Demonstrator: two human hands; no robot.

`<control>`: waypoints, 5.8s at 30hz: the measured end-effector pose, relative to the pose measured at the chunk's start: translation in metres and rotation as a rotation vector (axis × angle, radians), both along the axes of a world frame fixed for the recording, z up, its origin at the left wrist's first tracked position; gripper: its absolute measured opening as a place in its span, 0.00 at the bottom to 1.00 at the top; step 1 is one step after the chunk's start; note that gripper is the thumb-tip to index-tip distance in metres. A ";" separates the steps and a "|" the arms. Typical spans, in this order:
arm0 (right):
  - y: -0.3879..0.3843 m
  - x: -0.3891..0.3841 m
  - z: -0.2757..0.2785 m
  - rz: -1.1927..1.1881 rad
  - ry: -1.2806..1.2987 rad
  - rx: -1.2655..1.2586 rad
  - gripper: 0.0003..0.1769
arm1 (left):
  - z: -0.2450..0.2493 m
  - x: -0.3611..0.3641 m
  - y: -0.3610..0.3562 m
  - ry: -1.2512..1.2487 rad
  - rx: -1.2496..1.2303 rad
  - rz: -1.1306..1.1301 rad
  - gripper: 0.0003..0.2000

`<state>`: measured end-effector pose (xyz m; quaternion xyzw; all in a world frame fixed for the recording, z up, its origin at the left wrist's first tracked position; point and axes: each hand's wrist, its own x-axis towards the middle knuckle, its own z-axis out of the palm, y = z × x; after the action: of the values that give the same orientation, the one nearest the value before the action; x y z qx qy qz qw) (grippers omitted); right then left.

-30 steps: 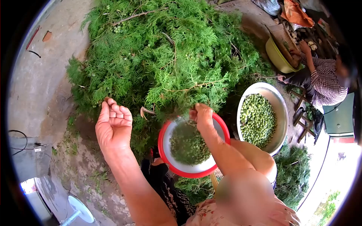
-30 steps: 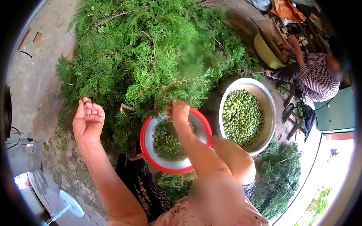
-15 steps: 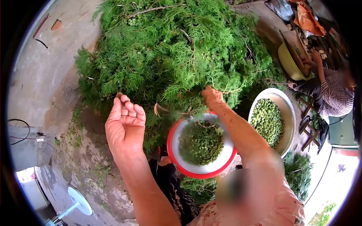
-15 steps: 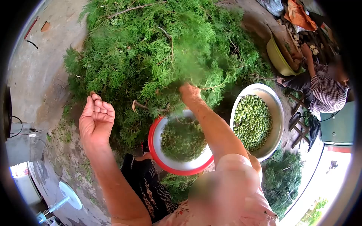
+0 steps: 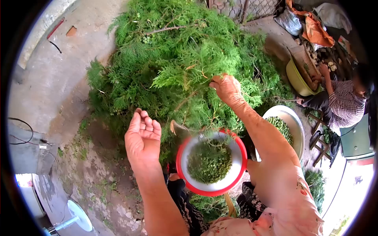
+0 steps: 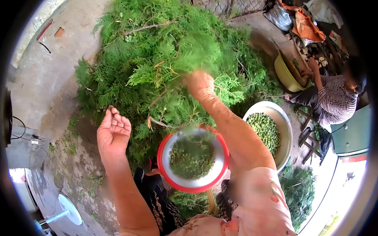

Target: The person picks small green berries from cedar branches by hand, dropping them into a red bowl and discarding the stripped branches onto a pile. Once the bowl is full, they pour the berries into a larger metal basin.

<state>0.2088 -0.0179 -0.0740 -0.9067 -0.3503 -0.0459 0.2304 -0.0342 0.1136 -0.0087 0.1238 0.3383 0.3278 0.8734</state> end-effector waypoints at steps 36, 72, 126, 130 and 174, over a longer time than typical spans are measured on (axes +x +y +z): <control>-0.087 -0.129 0.081 0.044 1.349 0.905 0.11 | 0.012 0.038 -0.097 0.098 1.049 -0.534 0.09; -0.134 -0.101 0.078 -0.207 1.249 1.242 0.13 | 0.017 0.044 -0.139 0.257 1.187 -0.956 0.11; -0.167 -0.068 0.095 -0.199 1.142 1.424 0.13 | 0.012 0.035 -0.101 0.221 1.150 -1.240 0.13; -0.166 -0.071 0.096 -0.126 1.103 1.220 0.12 | -0.002 0.030 -0.097 0.376 1.477 -1.212 0.13; -0.157 -0.071 0.074 -0.172 1.537 1.472 0.21 | 0.002 0.045 -0.097 0.352 1.319 -0.521 0.06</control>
<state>0.1376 -0.1752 0.0002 -0.3515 0.0680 0.3219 0.8765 0.0103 0.0169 -0.0066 0.7516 0.1654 0.2202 0.5993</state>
